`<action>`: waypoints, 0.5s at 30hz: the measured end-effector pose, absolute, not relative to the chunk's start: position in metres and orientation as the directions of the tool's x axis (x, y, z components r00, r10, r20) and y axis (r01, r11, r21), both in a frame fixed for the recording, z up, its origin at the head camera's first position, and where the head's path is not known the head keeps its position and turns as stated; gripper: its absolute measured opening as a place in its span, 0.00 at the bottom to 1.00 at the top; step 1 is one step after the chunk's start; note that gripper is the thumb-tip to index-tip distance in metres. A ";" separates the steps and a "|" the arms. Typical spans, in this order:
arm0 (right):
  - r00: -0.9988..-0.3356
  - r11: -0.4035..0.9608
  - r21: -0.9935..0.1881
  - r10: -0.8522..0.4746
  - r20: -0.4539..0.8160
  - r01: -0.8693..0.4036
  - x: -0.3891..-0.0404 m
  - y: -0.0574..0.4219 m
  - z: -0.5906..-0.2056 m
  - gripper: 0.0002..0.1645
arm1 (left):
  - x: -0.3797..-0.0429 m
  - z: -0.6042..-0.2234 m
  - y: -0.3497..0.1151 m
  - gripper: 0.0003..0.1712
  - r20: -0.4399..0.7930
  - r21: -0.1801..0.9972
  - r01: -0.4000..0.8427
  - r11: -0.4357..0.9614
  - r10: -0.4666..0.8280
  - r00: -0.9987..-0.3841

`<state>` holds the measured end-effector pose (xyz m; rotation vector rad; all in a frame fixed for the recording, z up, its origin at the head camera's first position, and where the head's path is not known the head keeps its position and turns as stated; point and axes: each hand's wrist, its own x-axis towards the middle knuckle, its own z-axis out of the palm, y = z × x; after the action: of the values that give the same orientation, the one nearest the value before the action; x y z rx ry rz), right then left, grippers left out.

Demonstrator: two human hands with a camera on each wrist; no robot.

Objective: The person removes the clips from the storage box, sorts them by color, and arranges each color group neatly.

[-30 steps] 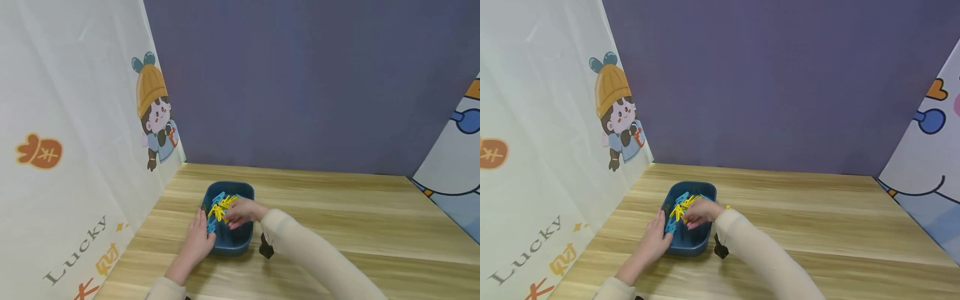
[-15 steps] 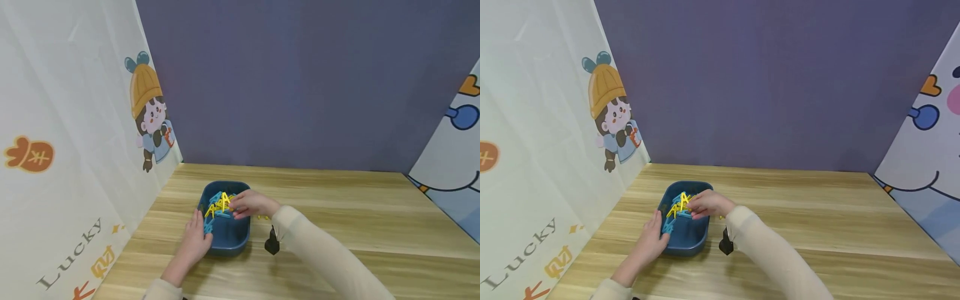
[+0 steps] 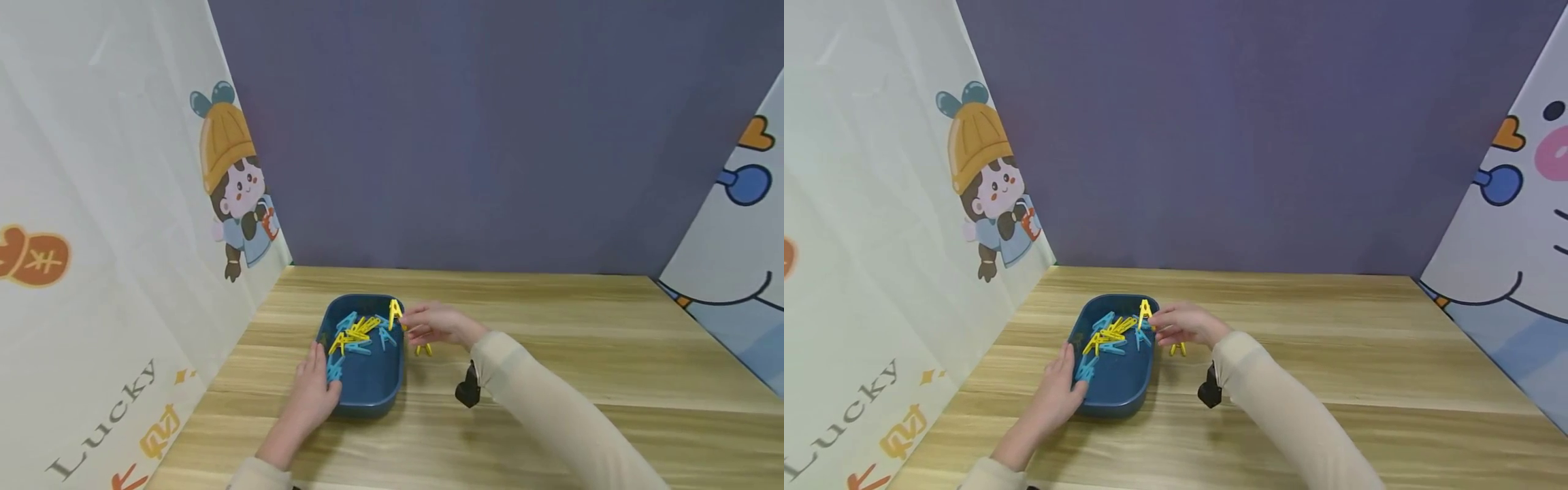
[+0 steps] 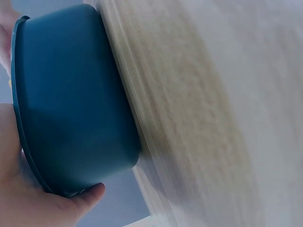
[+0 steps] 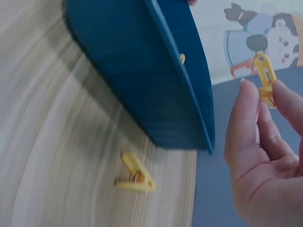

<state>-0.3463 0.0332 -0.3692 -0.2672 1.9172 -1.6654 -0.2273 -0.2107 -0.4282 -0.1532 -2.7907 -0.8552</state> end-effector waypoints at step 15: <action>-0.851 0.128 -0.956 -0.436 -0.293 0.264 -0.360 0.083 -0.388 0.27 | -0.229 -0.428 -0.209 0.40 0.196 0.541 0.131 0.831 0.027 -0.980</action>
<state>-0.3603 0.0827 -0.3879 -0.1658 1.8963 -1.7758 -0.2292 -0.2089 -0.4282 -0.1231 -2.8317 -0.8563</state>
